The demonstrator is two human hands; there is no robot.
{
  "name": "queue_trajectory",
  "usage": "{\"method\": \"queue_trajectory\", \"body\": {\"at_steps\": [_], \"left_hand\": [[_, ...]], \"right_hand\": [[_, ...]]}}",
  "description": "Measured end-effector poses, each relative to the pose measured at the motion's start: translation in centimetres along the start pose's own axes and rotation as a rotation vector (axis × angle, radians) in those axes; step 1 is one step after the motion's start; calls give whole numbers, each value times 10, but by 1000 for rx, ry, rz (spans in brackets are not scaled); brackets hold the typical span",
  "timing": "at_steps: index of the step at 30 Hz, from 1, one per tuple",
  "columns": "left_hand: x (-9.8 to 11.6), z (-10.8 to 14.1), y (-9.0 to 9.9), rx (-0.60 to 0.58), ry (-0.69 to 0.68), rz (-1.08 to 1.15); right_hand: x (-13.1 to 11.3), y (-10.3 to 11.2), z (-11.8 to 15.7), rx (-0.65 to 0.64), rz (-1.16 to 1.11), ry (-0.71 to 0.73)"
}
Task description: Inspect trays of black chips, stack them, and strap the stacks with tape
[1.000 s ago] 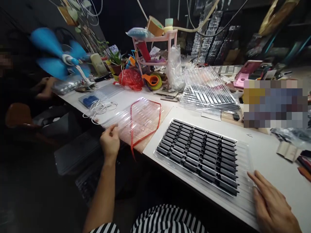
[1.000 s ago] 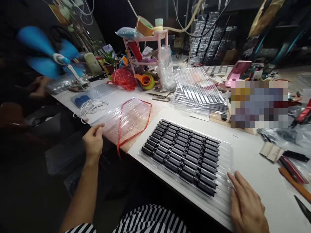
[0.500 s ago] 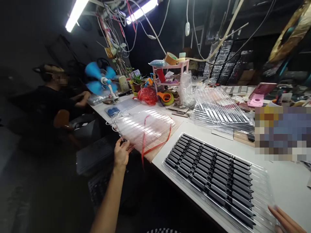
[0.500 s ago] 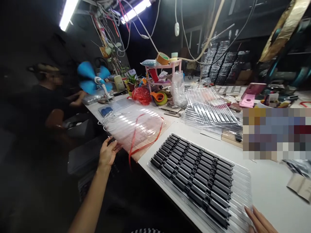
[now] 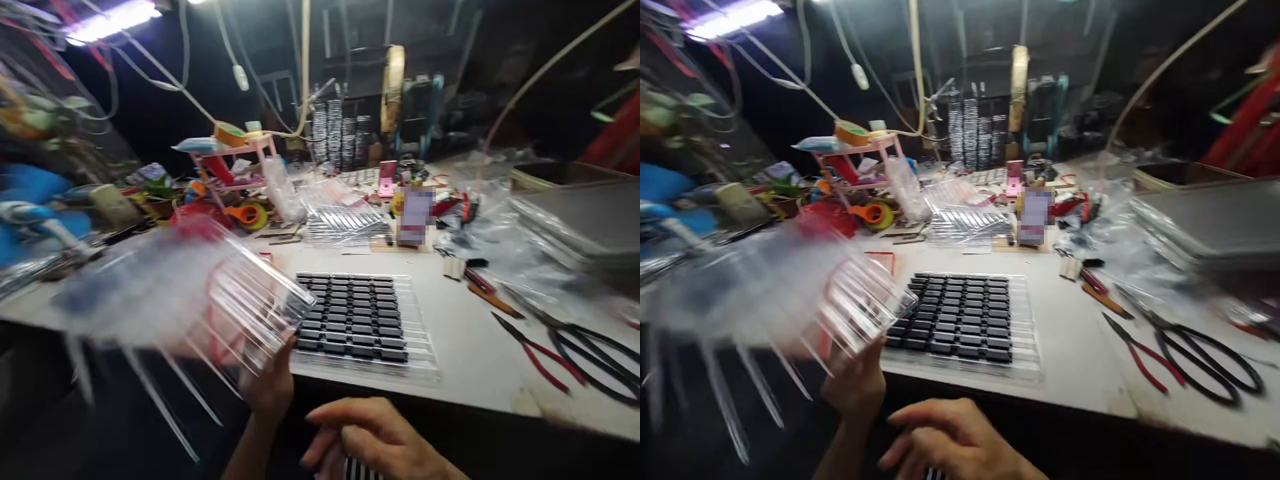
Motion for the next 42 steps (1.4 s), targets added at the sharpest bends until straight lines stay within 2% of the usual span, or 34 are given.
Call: {"method": "queue_trajectory", "body": {"at_steps": [1, 3, 5, 6, 8, 10, 12, 14, 16, 18, 20, 23, 26, 28, 31, 35, 39, 42], "left_hand": [[7, 7, -14, -22, -87, -25], [23, 17, -32, 53, -326, -107], [34, 17, -43, 80, -546, -248], [34, 13, -45, 52, -589, -309], [21, -5, -38, -29, -487, -332], [-8, -29, -17, -40, -163, -188], [-43, -48, 9, -15, 209, 39], [-69, -60, 33, -7, 392, 184], [-83, -67, 48, -1, 444, 263], [-86, -68, 51, -31, 458, 275], [-82, -67, 41, -149, 430, 176], [-74, -65, 17, -372, 305, -57], [-69, -67, -4, -492, 132, -289], [-68, -72, -13, -505, 59, -392], [-68, -81, -24, -502, 20, -456], [-67, -87, -37, -563, -42, -507], [-64, -82, -48, -609, -126, -562], [-62, -74, -53, -590, -197, -751]], "right_hand": [[2, -13, -10, -97, -168, -20], [0, -21, -25, -103, -432, 7], [-10, -13, -32, 47, -560, 104], [-17, -5, -32, 139, -567, 161], [-37, 15, -24, 325, -497, 285], [-58, 39, -11, 504, -366, 387], [-75, 64, 2, 637, -228, 427], [-85, 85, 10, 709, -120, 404], [-88, 100, 14, 743, -34, 349], [-88, 110, 15, 778, 26, 297], [-87, 117, 18, 822, 61, 277], [-89, 127, 28, 920, 97, 267], [-91, 138, 41, 1004, 193, 239], [-91, 144, 48, 1012, 315, 207], [-88, 154, 53, 1025, 567, 140], [-87, 169, 48, 1064, 907, 100], [-86, 172, 31, 1000, 1265, 90], [-81, 164, 13, 903, 1500, -2]]}}
Point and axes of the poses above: each hand's wrist, its own z-axis away from the middle knuckle, its own y-axis out of the back of the hand, x = y × z, the point moved 3 cm from there along -z, towards the middle knuckle, and after that the axes turned 15 degrees about -z, right-handed, at the moved point
